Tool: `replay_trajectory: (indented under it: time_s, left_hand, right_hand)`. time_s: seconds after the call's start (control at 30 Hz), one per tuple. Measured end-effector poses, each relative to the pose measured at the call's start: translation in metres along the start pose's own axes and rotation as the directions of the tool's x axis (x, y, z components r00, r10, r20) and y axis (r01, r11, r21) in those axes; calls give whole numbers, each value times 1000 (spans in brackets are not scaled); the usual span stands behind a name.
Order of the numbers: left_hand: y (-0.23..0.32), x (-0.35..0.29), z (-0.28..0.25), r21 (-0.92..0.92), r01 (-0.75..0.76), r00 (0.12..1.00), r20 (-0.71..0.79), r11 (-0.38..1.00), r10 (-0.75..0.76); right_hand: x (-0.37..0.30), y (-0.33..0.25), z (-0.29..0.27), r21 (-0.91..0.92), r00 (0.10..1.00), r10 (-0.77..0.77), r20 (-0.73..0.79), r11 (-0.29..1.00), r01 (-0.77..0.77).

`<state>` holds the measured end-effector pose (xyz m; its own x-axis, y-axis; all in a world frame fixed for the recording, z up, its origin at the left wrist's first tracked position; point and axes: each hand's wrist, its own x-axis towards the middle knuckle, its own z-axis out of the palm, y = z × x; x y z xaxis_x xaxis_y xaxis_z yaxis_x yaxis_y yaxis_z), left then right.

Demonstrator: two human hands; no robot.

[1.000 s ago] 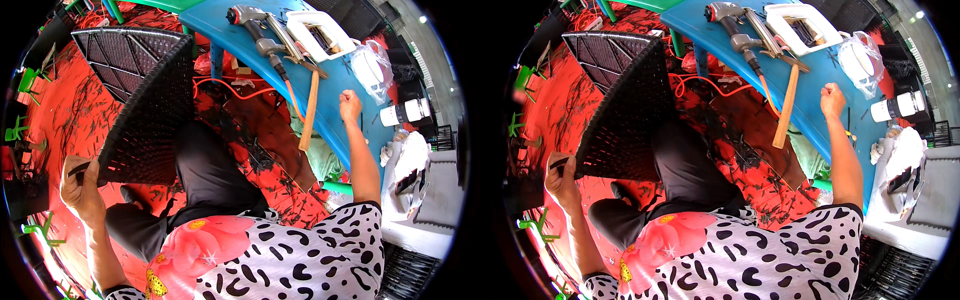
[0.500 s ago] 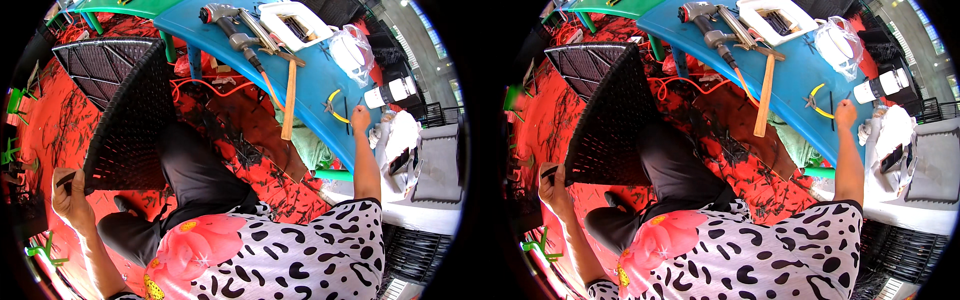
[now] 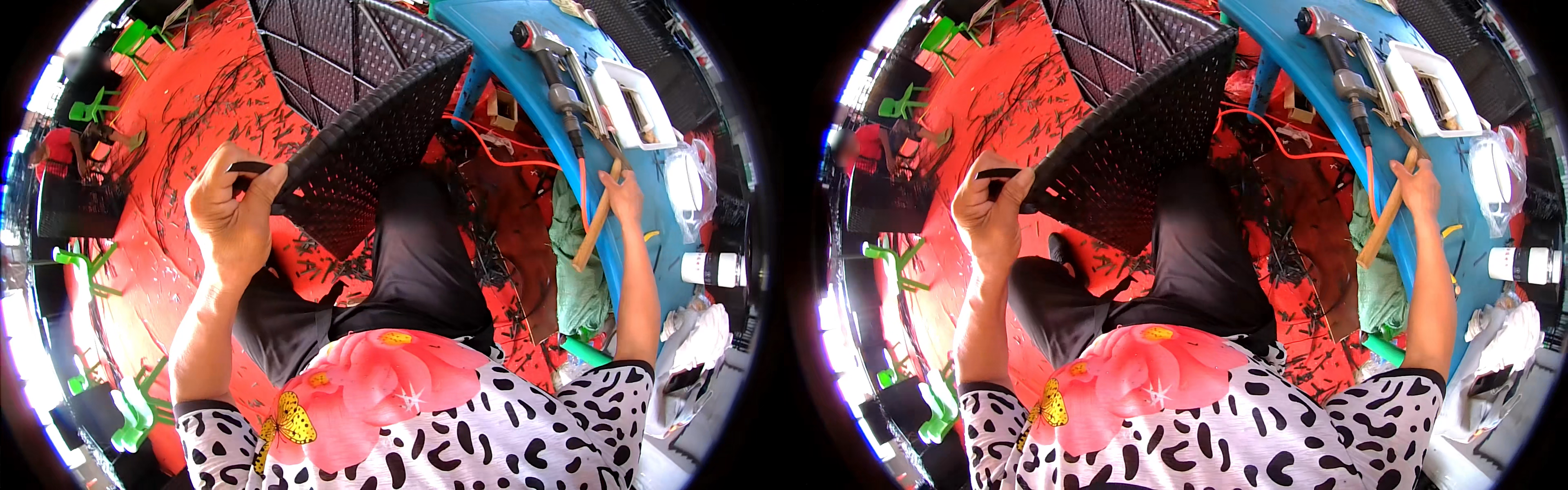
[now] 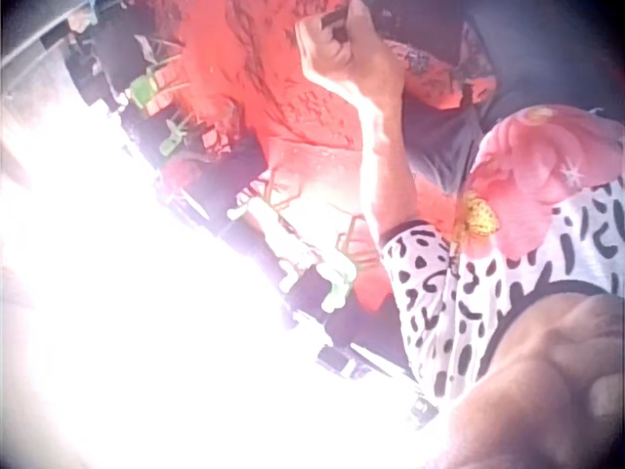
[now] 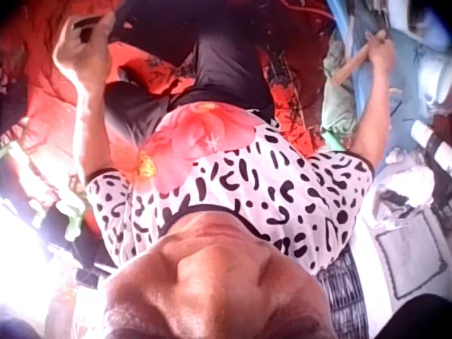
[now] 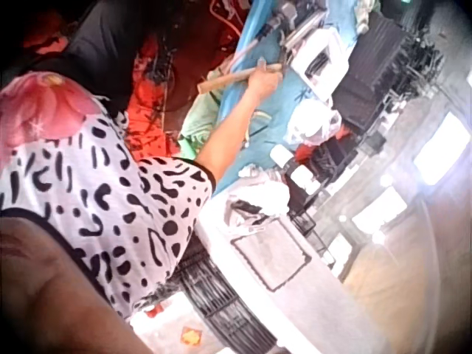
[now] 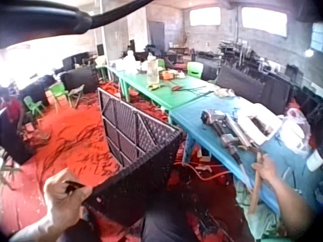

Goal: The person sits on the floor and repairs a black woven chair by wrapping its frame with black plastic strips. They use a nail gun to secure the strips and pliers to cut them. The person also uses a hammer to adjust the woven material.

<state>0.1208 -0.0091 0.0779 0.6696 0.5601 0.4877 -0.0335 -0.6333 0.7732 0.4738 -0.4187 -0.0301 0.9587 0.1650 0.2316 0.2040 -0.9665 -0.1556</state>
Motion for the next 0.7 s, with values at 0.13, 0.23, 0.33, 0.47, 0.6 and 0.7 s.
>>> replay_trajectory:
  time_s: [0.13,0.23,0.33,0.47,0.6,0.7]
  left_hand:
    - [6,-2,-2,17,22,1000,6,1000,-22]
    - [-2,-4,-3,4,40,999,-31,999,-40]
    - [10,-7,-4,41,75,997,-39,996,-73]
    - [7,-3,-7,113,49,998,24,992,-52]
    - [5,-8,-12,101,67,998,10,993,-68]
    - [4,-10,-12,46,79,997,-6,996,-78]
  right_hand:
    - [27,-10,-5,133,990,-74,-124,987,91]
    - [54,-79,-9,218,956,-247,-155,936,277]
    - [105,-139,0,-39,973,-228,-28,973,227]
    - [170,-162,26,-49,971,-88,220,994,101]
    - [176,-184,47,-24,906,-122,405,989,144]
    - [164,-186,48,20,926,-119,357,993,120]
